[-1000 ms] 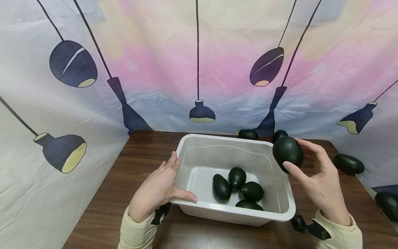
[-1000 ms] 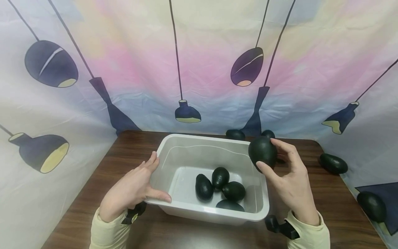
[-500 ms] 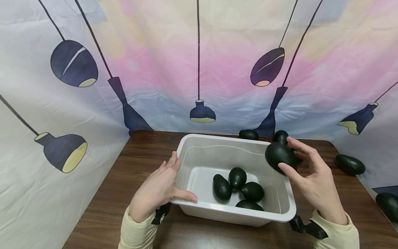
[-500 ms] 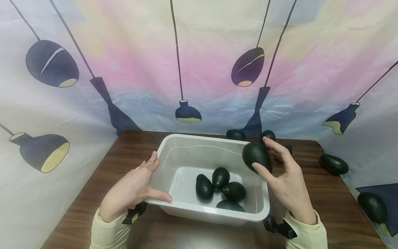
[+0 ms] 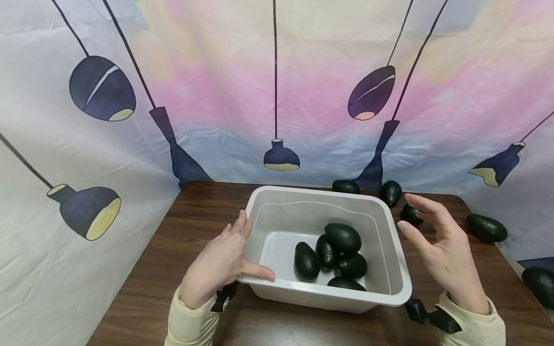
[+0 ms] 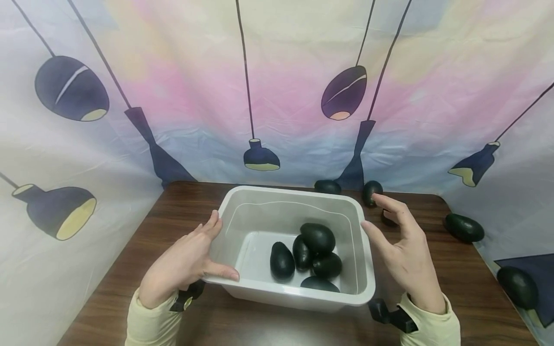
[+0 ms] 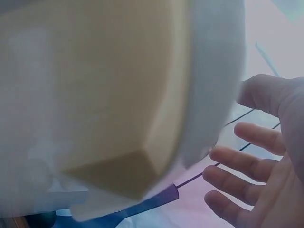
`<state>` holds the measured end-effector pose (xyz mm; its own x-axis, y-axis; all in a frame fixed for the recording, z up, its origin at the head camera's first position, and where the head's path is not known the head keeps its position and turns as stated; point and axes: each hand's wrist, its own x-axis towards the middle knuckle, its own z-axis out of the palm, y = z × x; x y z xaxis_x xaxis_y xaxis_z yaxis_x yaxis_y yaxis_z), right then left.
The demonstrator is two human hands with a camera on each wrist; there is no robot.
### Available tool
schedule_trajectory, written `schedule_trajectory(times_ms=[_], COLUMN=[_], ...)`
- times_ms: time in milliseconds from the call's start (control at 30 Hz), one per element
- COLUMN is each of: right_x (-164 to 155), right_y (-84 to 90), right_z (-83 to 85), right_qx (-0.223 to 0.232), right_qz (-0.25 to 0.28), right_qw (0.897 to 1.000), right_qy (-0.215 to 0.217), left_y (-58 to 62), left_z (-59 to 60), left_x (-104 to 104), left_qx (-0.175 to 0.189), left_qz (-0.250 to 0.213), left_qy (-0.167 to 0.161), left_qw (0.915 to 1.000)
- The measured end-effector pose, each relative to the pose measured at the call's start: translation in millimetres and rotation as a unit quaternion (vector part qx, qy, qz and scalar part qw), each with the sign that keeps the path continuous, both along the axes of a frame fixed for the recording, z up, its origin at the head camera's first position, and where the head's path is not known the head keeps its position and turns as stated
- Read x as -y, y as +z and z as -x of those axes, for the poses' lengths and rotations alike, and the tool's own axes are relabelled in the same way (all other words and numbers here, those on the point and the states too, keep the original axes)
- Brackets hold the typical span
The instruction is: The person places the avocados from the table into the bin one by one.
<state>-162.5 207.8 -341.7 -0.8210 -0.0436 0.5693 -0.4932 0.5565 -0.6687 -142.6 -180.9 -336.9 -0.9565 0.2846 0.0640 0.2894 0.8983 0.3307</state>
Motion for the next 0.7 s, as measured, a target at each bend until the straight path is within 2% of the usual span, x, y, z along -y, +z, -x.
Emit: schedule_trajectory(times_ms=[267,400,467,533,633,700], right_x=[-7.5,-25.4,-38.1,-51.4,-72.5,-87.4], right_y=[3.2,4.4,3.0,0.5,-3.5,-5.8], right_z=[0.8,4.9,6.7,7.6,9.6,13.0], right_qx=[0.002,-0.007,-0.013,-0.002,0.026,0.056], right_qz=[0.010,0.031,0.033,0.032,0.011,0.005], right_qw=[1.000,0.998,0.994,0.985,0.964,0.949], right_qy=[-0.007,-0.051,-0.102,-0.171,-0.266,-0.309], left_y=[-0.8,-0.1,0.6,1.7,3.3,4.0], left_z=[-0.3,0.2,1.0,1.8,2.8,3.0], left_x=[0.6,0.7,0.4,-0.2,-1.1,-1.1], left_qx=[-0.004,-0.008,-0.013,-0.016,-0.016,-0.016], left_qz=[-0.004,-0.005,-0.006,-0.006,-0.008,-0.008], left_qy=[-0.002,-0.001,-0.004,-0.008,-0.010,-0.007], left_qw=[1.0000,1.0000,0.9999,0.9998,0.9998,0.9998])
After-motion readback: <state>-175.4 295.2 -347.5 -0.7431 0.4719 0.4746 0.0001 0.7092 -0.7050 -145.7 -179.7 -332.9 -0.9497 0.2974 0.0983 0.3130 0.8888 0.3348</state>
